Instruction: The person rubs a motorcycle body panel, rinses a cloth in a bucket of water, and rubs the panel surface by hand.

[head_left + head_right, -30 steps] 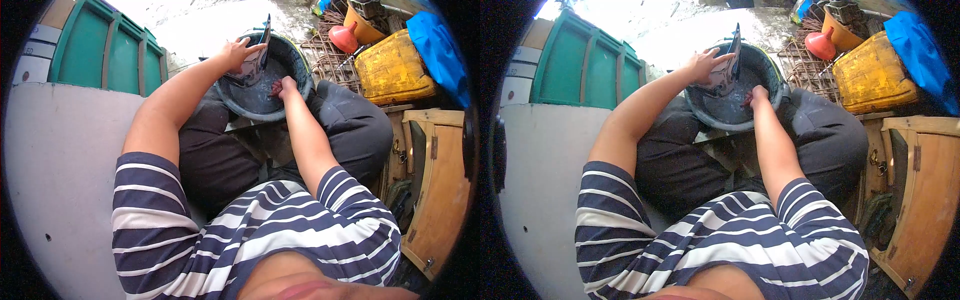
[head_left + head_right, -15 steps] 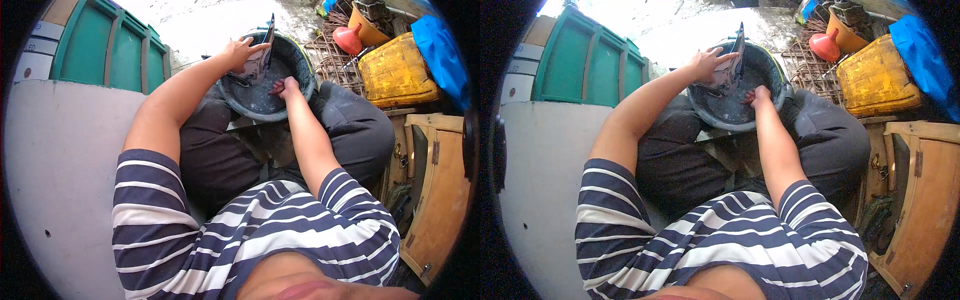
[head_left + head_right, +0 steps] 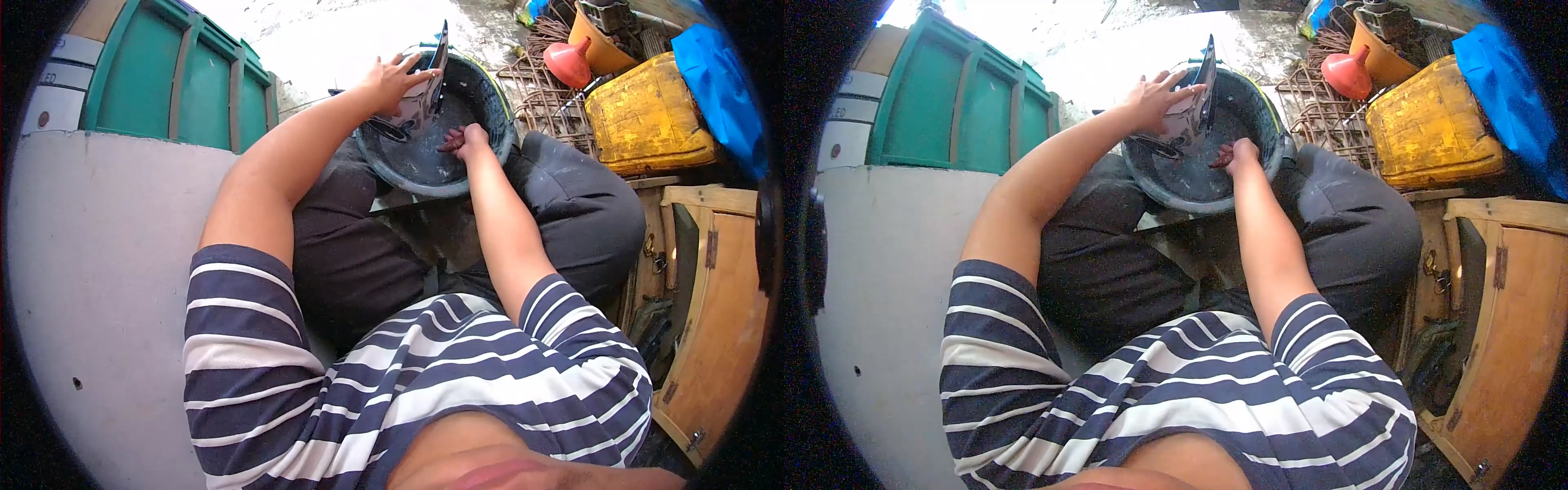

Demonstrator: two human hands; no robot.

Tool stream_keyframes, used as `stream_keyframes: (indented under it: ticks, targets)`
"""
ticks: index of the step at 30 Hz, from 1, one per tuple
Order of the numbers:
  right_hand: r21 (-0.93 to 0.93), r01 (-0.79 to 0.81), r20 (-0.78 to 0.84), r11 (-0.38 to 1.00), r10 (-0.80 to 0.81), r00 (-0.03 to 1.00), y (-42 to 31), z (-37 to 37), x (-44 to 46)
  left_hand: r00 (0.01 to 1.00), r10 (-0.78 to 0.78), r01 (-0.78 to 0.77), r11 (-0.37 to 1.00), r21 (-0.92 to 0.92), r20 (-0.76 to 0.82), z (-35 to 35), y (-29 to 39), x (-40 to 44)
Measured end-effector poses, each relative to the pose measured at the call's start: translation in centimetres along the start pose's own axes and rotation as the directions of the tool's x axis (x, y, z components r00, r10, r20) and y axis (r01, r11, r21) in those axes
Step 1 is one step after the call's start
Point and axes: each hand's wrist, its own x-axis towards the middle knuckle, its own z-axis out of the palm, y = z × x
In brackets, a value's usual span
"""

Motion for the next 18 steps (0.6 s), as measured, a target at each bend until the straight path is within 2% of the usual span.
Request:
stream_keyframes:
  ticks: [3,6,7,9,12,13,15,16,18]
  targets:
    - [-0.103,0.096,-0.029,0.99,-0.099,0.995,0.3,0.1,-1.6,1.0,-0.001,0.001,1.0,-0.012,0.017,-0.2,-0.2,0.0]
    - [-0.269,0.046,-0.114,0.962,-0.079,0.99,0.5,0.6,-1.2,1.0,0.01,-0.009,1.0,-0.018,0.01,-0.2,-0.3,-0.1]
    - [-0.139,-0.013,0.066,0.99,0.023,0.998,0.5,0.2,0.4,1.0,0.012,-0.012,1.0,-0.029,-0.001,-0.3,-0.2,-0.2]
    - [0.076,-0.197,0.441,0.978,0.144,0.886,0.3,-0.8,2.9,1.0,0.013,-0.014,0.999,-0.038,-0.01,-0.6,-0.2,-0.3]
    - [0.183,0.014,0.484,0.983,-0.102,0.869,-0.4,0.2,-2.9,1.0,0.006,-0.006,0.999,-0.039,0.008,-0.5,-0.3,-0.4]
    - [0.168,-0.026,0.469,0.986,-0.056,0.882,0.0,-0.4,-0.6,1.0,0.01,-0.009,0.999,-0.04,0.017,-0.6,-0.2,-0.3]
    - [0.113,0.001,0.168,0.994,-0.02,0.985,0.1,-0.5,-0.6,1.0,0.016,-0.016,0.999,-0.034,0.017,-0.6,-0.2,-0.1]
    - [0.08,0.008,0.01,0.997,-0.009,1.0,0.0,-0.4,-0.9,1.0,0.015,-0.014,0.999,-0.028,0.011,-0.5,-0.2,-0.1]
    - [-0.04,0.057,-0.065,0.998,-0.059,0.996,0.0,-0.5,-0.2,1.0,0.007,-0.007,1.0,-0.02,0.002,-0.2,-0.2,-0.1]
